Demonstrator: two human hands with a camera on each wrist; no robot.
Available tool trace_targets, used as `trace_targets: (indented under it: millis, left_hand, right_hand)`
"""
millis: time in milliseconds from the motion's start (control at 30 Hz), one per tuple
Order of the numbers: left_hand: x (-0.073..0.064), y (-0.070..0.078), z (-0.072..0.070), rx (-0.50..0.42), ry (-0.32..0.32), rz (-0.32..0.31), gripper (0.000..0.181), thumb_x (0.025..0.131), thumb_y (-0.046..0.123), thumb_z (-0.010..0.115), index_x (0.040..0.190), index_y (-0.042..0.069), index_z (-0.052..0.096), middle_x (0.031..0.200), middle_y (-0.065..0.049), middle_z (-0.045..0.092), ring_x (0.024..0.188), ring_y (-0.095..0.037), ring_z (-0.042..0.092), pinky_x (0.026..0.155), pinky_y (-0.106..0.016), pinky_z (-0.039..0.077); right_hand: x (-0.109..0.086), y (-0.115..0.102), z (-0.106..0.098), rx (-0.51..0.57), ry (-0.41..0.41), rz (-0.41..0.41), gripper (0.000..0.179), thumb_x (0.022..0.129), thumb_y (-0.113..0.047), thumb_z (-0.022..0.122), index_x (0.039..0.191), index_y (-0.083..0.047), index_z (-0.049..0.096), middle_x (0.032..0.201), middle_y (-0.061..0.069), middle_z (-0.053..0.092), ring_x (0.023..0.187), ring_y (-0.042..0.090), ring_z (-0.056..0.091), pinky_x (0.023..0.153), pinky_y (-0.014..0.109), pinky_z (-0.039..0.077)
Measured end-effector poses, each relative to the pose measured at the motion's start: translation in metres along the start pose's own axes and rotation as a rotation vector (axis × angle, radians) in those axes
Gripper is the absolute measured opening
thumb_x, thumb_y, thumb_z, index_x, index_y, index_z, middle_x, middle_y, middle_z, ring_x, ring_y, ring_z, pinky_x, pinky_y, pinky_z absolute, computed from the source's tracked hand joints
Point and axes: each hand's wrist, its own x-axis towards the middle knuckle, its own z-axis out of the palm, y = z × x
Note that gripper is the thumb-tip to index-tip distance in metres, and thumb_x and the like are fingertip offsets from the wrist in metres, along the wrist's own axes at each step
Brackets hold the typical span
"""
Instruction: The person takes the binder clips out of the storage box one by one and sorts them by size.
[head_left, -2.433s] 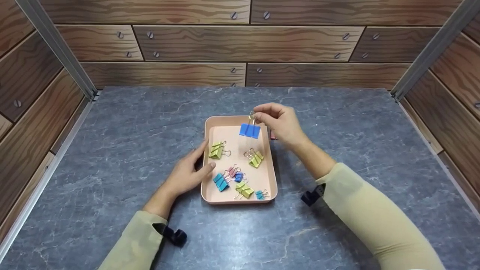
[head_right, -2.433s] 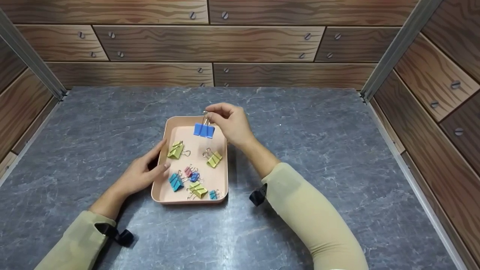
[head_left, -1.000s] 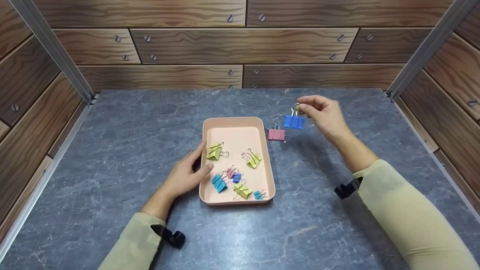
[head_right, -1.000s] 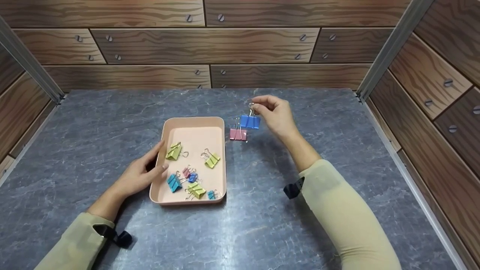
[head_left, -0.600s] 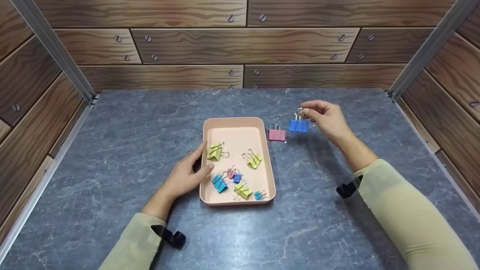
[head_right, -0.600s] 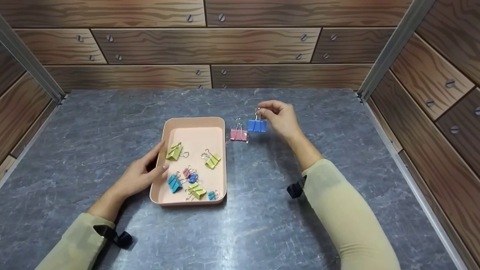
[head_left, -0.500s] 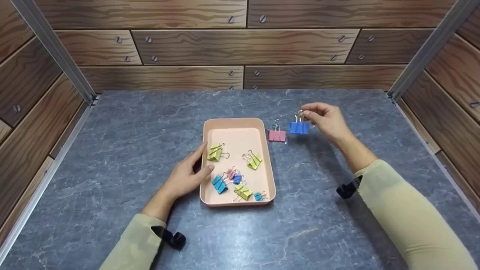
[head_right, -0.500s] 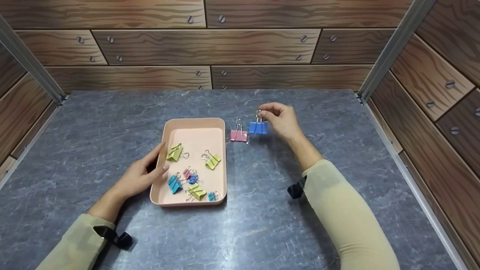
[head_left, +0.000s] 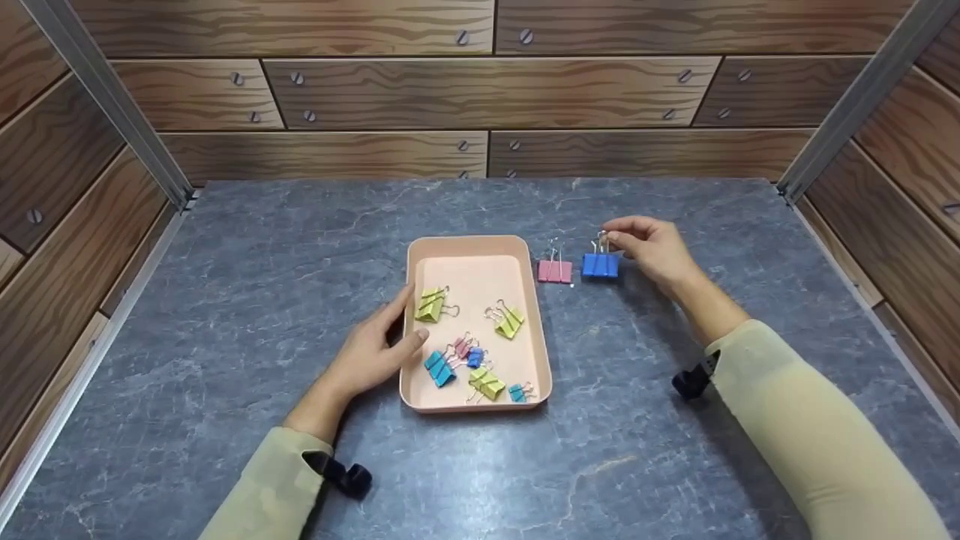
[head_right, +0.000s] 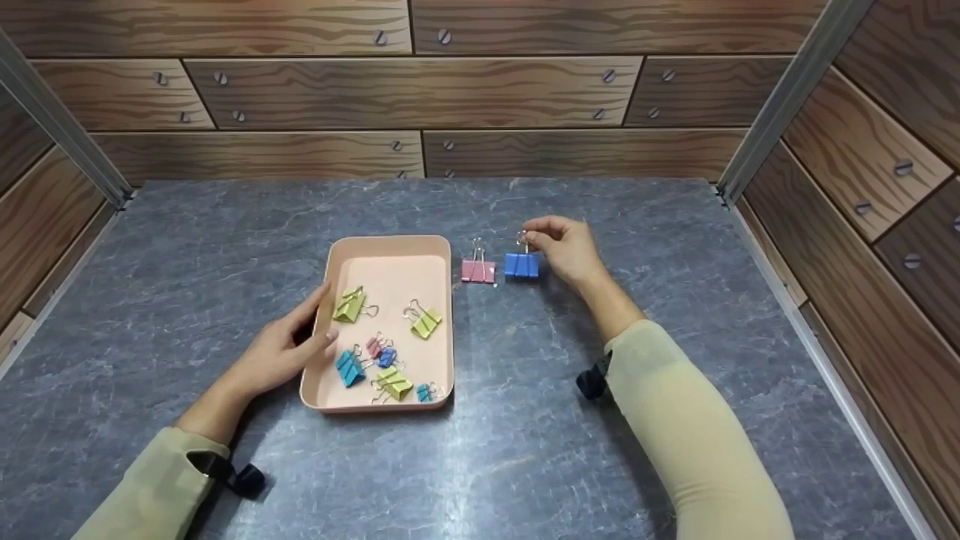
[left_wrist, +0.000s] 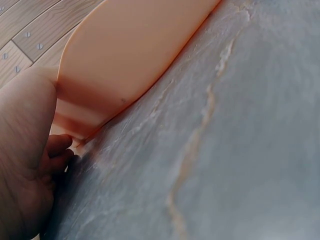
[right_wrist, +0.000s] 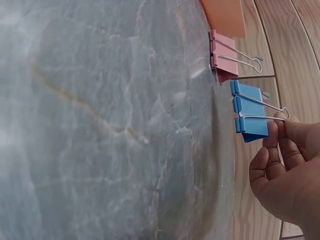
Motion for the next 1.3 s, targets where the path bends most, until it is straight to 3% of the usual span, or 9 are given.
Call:
trace_targets:
  millis: [600, 1300]
  left_hand:
    - [0.001, 0.0, 0.002, -0.005, -0.01, -0.009, 0.082, 0.1, 0.049, 0.066, 0.17, 0.027, 0.029, 0.166, -0.021, 0.038, 0.151, -0.042, 0.04, 0.123, -0.057, 0.031]
    - [0.001, 0.001, 0.0, -0.002, -0.003, 0.003, 0.08, 0.1, 0.048, 0.066, 0.169, 0.027, 0.031, 0.165, -0.02, 0.041, 0.149, -0.042, 0.042, 0.122, -0.058, 0.033]
  right_hand:
    - [0.0, 0.008, 0.004, 0.061, -0.005, 0.035, 0.029, 0.104, 0.001, 0.064, 0.128, 0.018, 0.065, 0.096, -0.006, 0.075, 0.087, 0.004, 0.07, 0.082, 0.021, 0.06]
    - [-0.001, 0.013, 0.003, 0.125, -0.021, 0.031, 0.032, 0.105, 0.003, 0.062, 0.13, 0.022, 0.061, 0.098, -0.001, 0.077, 0.09, 0.008, 0.073, 0.086, 0.026, 0.061]
